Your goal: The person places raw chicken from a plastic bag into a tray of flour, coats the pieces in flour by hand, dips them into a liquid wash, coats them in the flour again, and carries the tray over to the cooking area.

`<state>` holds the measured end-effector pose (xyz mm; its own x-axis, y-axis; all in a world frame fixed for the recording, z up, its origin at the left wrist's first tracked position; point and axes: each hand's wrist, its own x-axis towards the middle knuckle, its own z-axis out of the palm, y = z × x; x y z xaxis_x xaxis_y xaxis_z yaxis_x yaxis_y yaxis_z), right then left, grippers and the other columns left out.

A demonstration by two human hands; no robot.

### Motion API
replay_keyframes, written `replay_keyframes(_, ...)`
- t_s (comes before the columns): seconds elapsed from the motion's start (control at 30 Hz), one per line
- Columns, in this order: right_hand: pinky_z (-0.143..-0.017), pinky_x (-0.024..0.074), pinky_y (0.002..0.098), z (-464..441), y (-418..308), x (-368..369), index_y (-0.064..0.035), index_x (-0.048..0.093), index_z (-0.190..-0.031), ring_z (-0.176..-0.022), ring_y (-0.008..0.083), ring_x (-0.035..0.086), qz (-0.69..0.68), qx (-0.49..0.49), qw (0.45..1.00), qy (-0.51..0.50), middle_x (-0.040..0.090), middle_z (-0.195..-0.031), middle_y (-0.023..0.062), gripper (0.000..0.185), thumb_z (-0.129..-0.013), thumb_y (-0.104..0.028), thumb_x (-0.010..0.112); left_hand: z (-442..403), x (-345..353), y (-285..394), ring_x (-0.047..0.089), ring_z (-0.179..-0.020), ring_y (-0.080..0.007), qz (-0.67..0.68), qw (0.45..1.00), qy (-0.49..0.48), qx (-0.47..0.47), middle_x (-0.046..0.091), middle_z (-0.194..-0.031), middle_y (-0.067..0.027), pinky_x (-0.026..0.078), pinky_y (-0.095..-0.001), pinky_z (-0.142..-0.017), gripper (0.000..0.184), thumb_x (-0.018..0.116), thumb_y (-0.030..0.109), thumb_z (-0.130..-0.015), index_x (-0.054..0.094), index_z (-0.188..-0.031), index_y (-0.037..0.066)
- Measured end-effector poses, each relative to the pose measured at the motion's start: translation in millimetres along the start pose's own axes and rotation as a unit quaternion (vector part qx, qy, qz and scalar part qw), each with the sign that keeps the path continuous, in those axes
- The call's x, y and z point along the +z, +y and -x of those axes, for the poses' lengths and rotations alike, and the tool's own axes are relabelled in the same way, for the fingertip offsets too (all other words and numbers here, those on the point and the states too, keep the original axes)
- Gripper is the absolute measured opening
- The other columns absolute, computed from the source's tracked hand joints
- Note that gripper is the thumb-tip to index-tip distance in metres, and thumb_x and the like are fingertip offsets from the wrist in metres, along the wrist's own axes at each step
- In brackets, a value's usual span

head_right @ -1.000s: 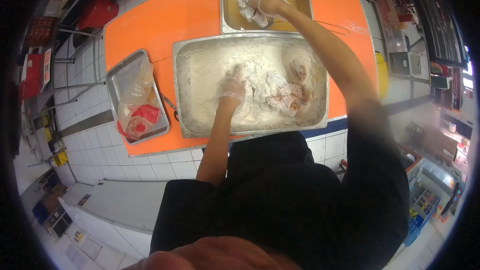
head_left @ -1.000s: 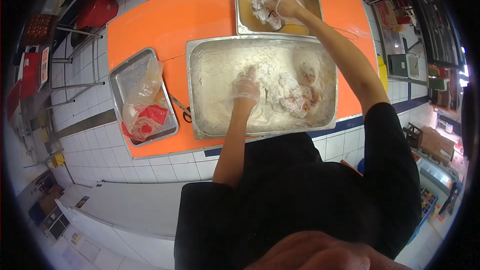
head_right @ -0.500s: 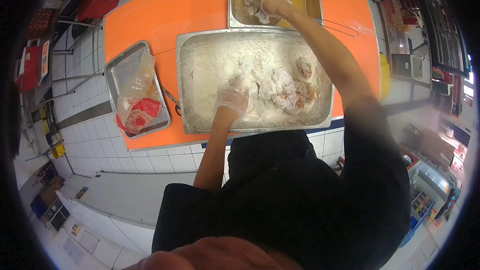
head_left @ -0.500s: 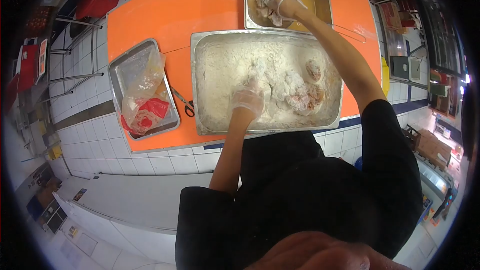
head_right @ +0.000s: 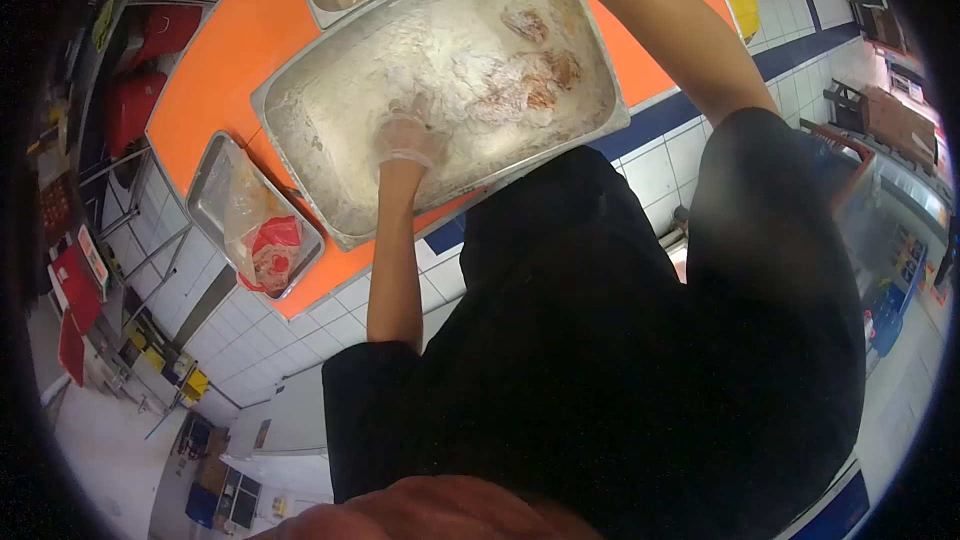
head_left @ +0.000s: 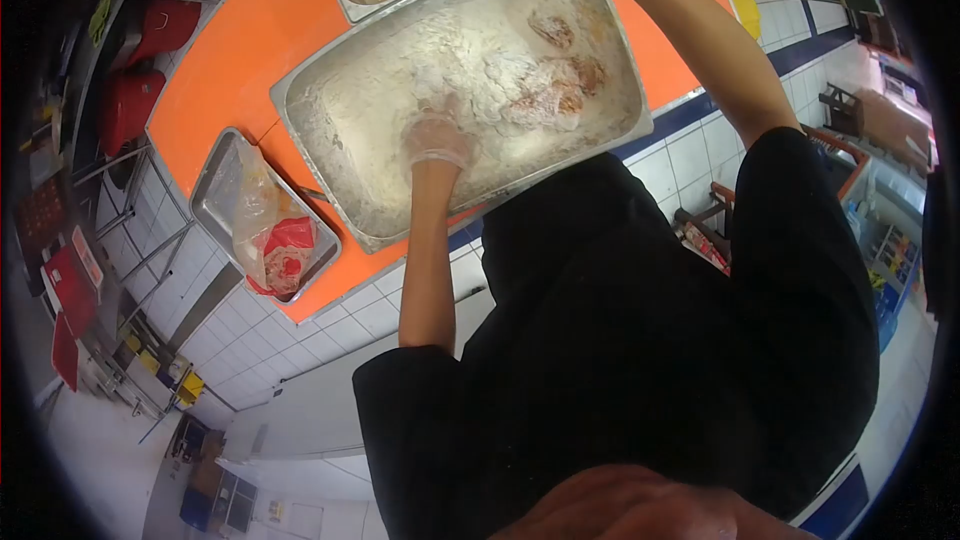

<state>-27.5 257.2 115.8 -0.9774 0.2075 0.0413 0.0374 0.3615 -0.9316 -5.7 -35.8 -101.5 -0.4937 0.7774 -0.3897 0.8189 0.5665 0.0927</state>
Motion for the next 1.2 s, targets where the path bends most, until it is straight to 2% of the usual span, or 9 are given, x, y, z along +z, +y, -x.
replay_keyframes(0.13,-0.061,0.0565,0.0330,39.5,-8.6,-6.9,-0.0008,0.064,-0.109,-0.072,0.0173,0.071,0.032,0.094,0.986,-0.132,0.073,-0.085,0.0140,0.018,-0.098,-0.014,0.057,-8.2,-33.6,21.1,0.069,-0.114,-0.0375,0.069,0.985,-0.122,-0.101,0.069,-0.126,-0.0194,0.054,-0.0482,-0.096,0.065,0.063,0.044,-0.089,0.050,-0.150,0.024)
replay_keyframes(0.23,-0.064,0.0552,0.0403,63.6,50.7,12.1,0.0010,0.064,-0.108,-0.073,0.0254,0.071,0.304,0.043,0.949,-0.075,0.071,-0.082,0.0174,0.022,-0.098,-0.018,0.058,-9.5,-36.4,12.3,0.070,-0.110,-0.0383,0.110,0.984,-0.110,-0.089,0.072,-0.117,-0.0215,0.054,-0.0477,-0.097,0.064,0.065,0.046,-0.087,0.058,-0.142,0.014)
replay_keyframes(0.33,-0.081,0.0548,0.0455,52.5,93.5,29.7,-0.0058,0.062,-0.126,-0.094,0.0370,0.070,0.306,0.304,0.882,-0.191,0.072,-0.102,0.0225,0.038,-0.093,-0.025,0.062,-8.6,-44.8,-9.8,0.071,-0.105,-0.0381,0.237,0.965,-0.083,-0.074,0.074,-0.108,-0.0238,0.054,-0.0447,-0.096,0.069,0.070,0.050,-0.084,0.062,-0.135,0.004)
replay_keyframes(0.5,-0.096,0.0529,0.0453,124.8,99.6,91.6,-0.0092,0.060,-0.136,-0.115,0.0373,0.067,0.403,0.166,0.900,0.012,0.069,-0.124,0.0225,0.041,-0.098,-0.022,0.054,13.1,-56.3,-34.3,0.070,-0.109,-0.0297,0.449,0.888,0.014,-0.102,0.074,-0.114,-0.0211,0.054,-0.0377,-0.094,0.073,0.076,0.052,-0.085,0.062,-0.134,-0.001)
replay_keyframes(0.6,-0.097,0.0538,0.0402,136.3,104.8,105.1,-0.0048,0.053,-0.146,-0.115,0.0297,0.067,0.160,0.108,0.980,-0.057,0.066,-0.127,0.0217,0.060,-0.090,-0.022,0.068,11.9,-18.1,-43.6,0.067,-0.113,-0.0228,0.638,0.758,0.023,-0.136,0.070,-0.125,-0.0141,0.053,-0.0355,-0.093,0.063,0.068,0.051,-0.095,0.062,-0.137,0.004)
replay_keyframes(0.73,-0.087,0.0555,0.0349,150.4,83.2,143.2,0.0007,0.058,-0.136,-0.101,0.0203,0.069,-0.055,0.211,0.975,-0.032,0.070,-0.112,0.0201,0.053,-0.091,-0.022,0.071,17.5,-41.0,8.7,0.064,-0.112,-0.0207,0.902,0.396,0.089,-0.147,0.068,-0.122,-0.0056,0.054,-0.0375,-0.093,0.053,0.060,0.045,-0.104,0.054,-0.143,0.010)
replay_keyframes(0.93,-0.069,0.0557,0.0361,160.8,95.1,144.8,0.0027,0.062,-0.127,-0.077,0.0195,0.069,-0.153,0.270,0.950,0.033,0.072,-0.091,0.0158,0.043,-0.093,-0.023,0.069,24.7,-23.4,23.4,0.065,-0.108,-0.0204,0.861,0.449,0.066,-0.231,0.067,-0.122,-0.0065,0.055,-0.0366,-0.089,0.045,0.061,0.037,-0.104,0.057,-0.139,0.009)
replay_keyframes(1.07,-0.086,0.0538,0.0409,161.4,114.8,123.9,-0.0021,0.066,-0.124,-0.097,0.0332,0.069,0.079,0.097,0.984,0.124,0.069,-0.101,0.0220,0.035,-0.093,-0.019,0.068,43.8,-17.6,7.3,0.065,-0.097,-0.0175,0.774,0.564,0.104,-0.269,0.068,-0.112,-0.0059,0.053,-0.0302,-0.080,0.037,0.062,0.028,-0.101,0.062,-0.133,0.008)
replay_keyframes(1.2,-0.094,0.0519,0.0444,153.3,107.7,118.1,-0.0027,0.065,-0.125,-0.108,0.0385,0.065,0.135,0.073,0.985,0.083,0.067,-0.114,0.0214,0.038,-0.091,-0.019,0.071,48.4,-43.1,14.8,0.060,-0.116,-0.0217,0.733,0.605,0.069,-0.301,0.065,-0.131,-0.0100,0.046,-0.0330,-0.102,0.042,0.061,0.026,-0.099,0.065,-0.131,-0.001)
